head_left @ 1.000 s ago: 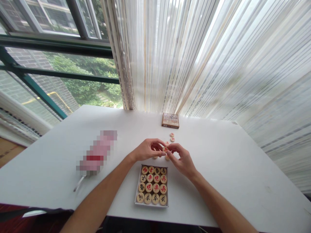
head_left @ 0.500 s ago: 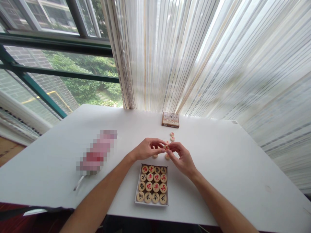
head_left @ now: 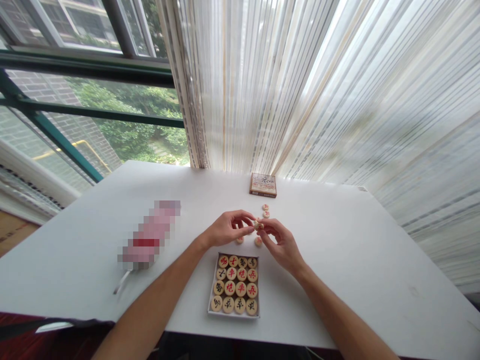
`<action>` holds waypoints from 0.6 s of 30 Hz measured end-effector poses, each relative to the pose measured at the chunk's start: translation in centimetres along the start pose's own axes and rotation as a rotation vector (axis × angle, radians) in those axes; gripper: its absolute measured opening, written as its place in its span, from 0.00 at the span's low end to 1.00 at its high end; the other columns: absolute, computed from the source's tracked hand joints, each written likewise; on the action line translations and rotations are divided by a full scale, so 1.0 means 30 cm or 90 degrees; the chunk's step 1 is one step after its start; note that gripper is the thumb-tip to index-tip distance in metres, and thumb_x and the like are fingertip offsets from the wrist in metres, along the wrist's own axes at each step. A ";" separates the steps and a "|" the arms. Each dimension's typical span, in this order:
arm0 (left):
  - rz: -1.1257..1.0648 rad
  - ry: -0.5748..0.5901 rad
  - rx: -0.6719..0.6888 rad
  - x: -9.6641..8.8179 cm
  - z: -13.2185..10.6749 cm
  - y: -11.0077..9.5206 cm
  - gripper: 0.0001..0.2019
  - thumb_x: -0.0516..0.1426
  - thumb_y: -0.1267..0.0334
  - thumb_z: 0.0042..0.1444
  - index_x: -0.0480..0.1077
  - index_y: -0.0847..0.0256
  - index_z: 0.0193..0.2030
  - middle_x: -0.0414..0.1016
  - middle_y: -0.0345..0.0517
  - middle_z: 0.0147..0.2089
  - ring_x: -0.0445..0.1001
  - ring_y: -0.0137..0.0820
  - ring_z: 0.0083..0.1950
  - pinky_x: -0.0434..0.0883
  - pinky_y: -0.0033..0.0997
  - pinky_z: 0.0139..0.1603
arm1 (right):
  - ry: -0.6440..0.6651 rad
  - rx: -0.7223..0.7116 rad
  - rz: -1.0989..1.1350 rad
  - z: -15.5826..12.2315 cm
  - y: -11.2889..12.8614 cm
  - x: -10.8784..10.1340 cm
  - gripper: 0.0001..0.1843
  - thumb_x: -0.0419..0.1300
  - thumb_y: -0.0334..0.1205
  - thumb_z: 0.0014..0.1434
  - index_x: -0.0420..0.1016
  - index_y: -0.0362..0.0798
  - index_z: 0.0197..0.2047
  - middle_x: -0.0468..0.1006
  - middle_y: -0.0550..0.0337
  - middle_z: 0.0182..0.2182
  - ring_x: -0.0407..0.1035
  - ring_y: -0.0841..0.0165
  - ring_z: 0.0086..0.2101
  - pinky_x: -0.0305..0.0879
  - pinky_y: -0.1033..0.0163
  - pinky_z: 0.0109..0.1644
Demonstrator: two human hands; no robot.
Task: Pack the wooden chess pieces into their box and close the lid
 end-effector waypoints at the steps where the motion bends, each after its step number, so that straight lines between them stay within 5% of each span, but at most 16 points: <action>1: 0.004 -0.008 0.005 -0.003 0.001 -0.001 0.18 0.63 0.54 0.58 0.74 0.63 0.50 0.81 0.49 0.40 0.77 0.29 0.32 0.71 0.25 0.28 | 0.001 0.000 0.001 0.001 -0.001 0.000 0.12 0.60 0.42 0.66 0.74 0.53 0.52 0.77 0.53 0.46 0.76 0.61 0.44 0.77 0.54 0.48; 18: 0.053 -0.028 0.014 -0.004 0.001 -0.002 0.17 0.64 0.55 0.56 0.75 0.63 0.49 0.79 0.49 0.44 0.74 0.26 0.30 0.69 0.23 0.27 | 0.002 0.044 0.076 0.005 -0.035 0.007 0.17 0.63 0.43 0.64 0.74 0.54 0.55 0.77 0.53 0.49 0.78 0.62 0.45 0.78 0.55 0.50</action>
Point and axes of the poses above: each hand's wrist, its own z-axis towards the middle knuckle, its own x-axis out of the palm, y = z × x, the point moved 7 cm from there along z, towards the middle knuckle
